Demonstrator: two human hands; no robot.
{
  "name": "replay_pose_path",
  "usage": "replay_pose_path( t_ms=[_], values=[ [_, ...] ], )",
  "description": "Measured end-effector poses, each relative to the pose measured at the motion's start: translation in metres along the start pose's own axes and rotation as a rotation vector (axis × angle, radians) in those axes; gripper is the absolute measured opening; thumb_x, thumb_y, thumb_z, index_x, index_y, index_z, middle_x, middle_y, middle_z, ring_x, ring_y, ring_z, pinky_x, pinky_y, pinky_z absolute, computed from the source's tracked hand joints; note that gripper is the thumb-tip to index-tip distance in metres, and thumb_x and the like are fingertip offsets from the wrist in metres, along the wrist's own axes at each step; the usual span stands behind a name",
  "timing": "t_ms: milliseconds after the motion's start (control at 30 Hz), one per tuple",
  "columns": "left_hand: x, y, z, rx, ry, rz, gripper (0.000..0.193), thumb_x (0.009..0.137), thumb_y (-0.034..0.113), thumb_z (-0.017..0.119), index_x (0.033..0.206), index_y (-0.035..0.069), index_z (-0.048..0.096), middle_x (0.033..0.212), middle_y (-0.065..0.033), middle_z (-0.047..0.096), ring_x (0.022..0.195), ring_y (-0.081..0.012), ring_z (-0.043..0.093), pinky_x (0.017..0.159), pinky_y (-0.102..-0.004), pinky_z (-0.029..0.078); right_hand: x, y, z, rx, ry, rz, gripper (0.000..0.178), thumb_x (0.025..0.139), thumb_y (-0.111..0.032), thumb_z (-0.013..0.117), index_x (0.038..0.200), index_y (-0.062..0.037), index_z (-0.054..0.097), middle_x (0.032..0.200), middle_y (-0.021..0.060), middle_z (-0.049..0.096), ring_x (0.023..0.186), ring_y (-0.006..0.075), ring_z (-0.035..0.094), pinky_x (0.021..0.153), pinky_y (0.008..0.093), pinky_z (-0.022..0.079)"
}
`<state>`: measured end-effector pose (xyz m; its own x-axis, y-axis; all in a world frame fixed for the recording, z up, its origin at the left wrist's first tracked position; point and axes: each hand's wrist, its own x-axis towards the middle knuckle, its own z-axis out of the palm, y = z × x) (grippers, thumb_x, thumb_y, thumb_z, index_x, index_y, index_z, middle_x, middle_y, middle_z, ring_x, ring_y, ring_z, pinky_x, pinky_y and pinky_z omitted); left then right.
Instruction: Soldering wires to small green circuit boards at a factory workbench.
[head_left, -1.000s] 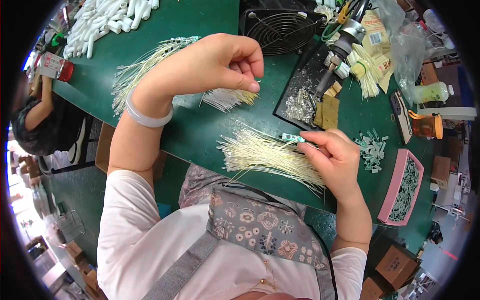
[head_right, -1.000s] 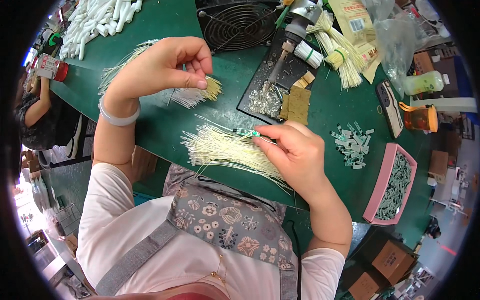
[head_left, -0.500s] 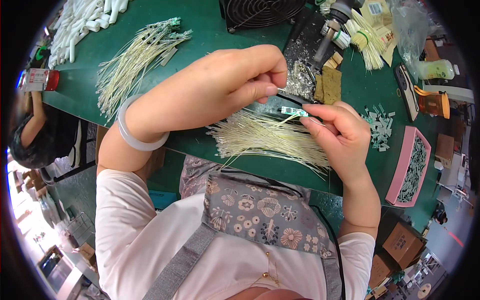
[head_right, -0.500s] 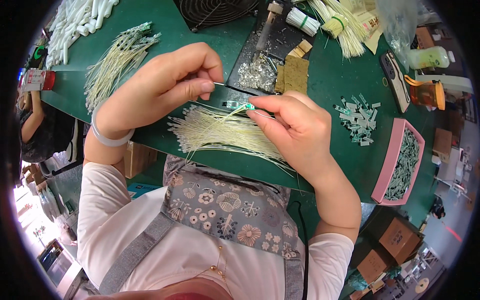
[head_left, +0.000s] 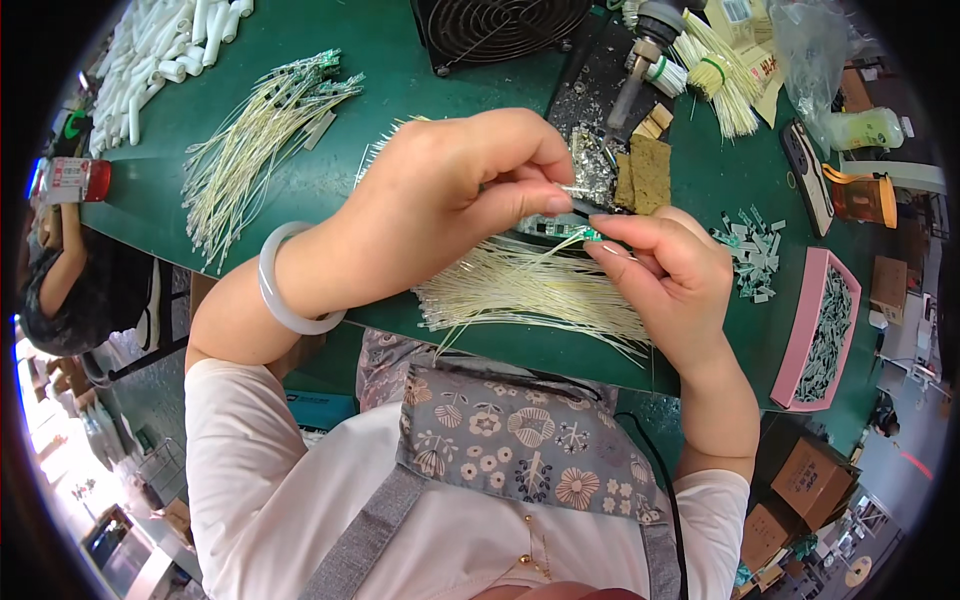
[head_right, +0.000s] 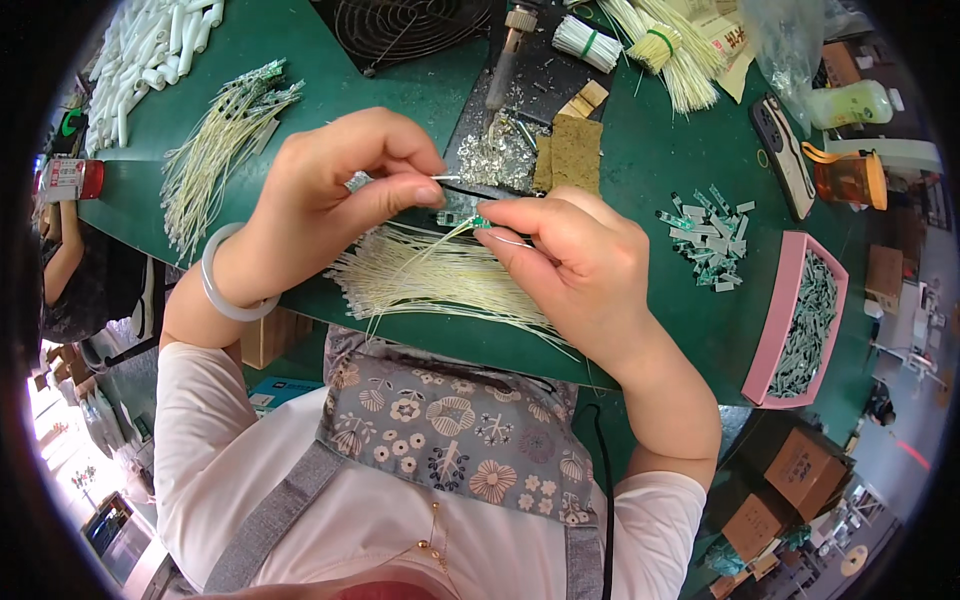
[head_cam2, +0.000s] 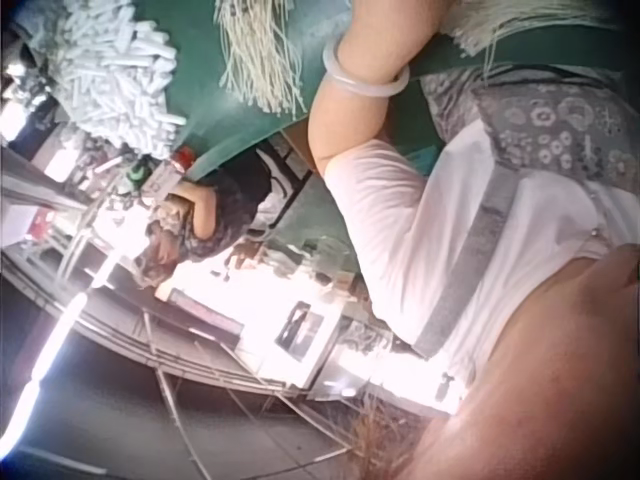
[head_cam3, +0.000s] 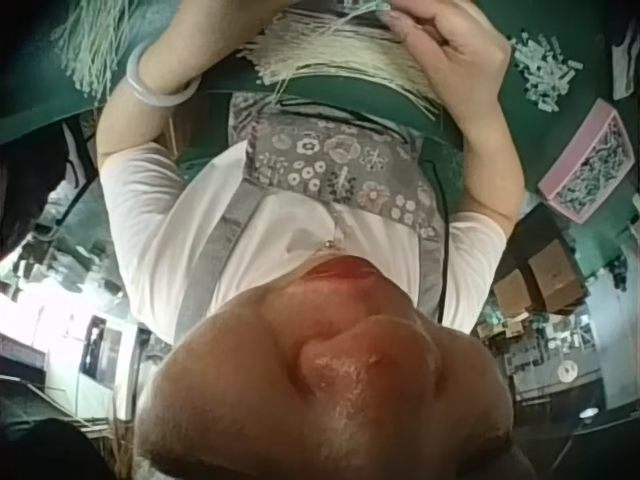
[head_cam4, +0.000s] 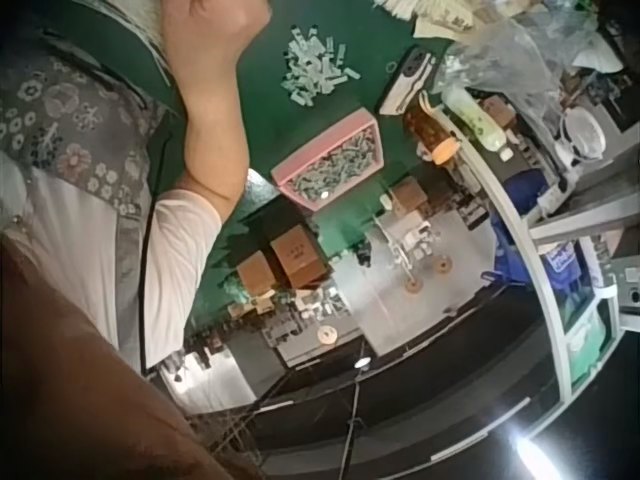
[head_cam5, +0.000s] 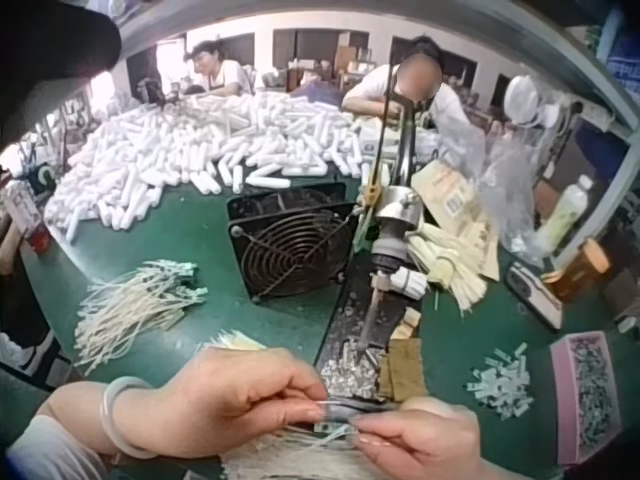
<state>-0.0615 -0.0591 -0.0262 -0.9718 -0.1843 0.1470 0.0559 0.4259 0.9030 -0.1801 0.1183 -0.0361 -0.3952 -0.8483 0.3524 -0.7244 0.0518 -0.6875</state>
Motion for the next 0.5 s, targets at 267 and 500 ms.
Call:
replay_pose_path(
  t_ms=[267,500],
  values=[
    [0.002,-0.014,0.007,-0.453,-0.161,-0.134,0.008,0.080,-0.003,0.061,0.081,0.000,0.054,0.091,-0.0084,0.059,0.079,-0.0082,0.054,0.068,-0.0194,0.045,0.003,0.000,0.004,0.034,0.004,0.004,0.017,0.068,-0.004,0.073,0.084,-0.0054,0.067,0.060,0.0034,0.053,0.050,0.0118,0.049,0.044,0.0242,0.038],
    [0.006,-0.015,0.008,-0.466,-0.237,-0.272,0.013,0.077,-0.005,0.063,0.078,0.001,0.051,0.090,-0.0064,0.057,0.077,-0.0052,0.052,0.067,-0.0175,0.044,0.003,0.001,0.007,0.022,-0.005,-0.013,0.018,0.068,-0.004,0.072,0.085,-0.0055,0.067,0.061,0.0037,0.053,0.050,0.0124,0.049,0.044,0.0242,0.038]
  ],
)
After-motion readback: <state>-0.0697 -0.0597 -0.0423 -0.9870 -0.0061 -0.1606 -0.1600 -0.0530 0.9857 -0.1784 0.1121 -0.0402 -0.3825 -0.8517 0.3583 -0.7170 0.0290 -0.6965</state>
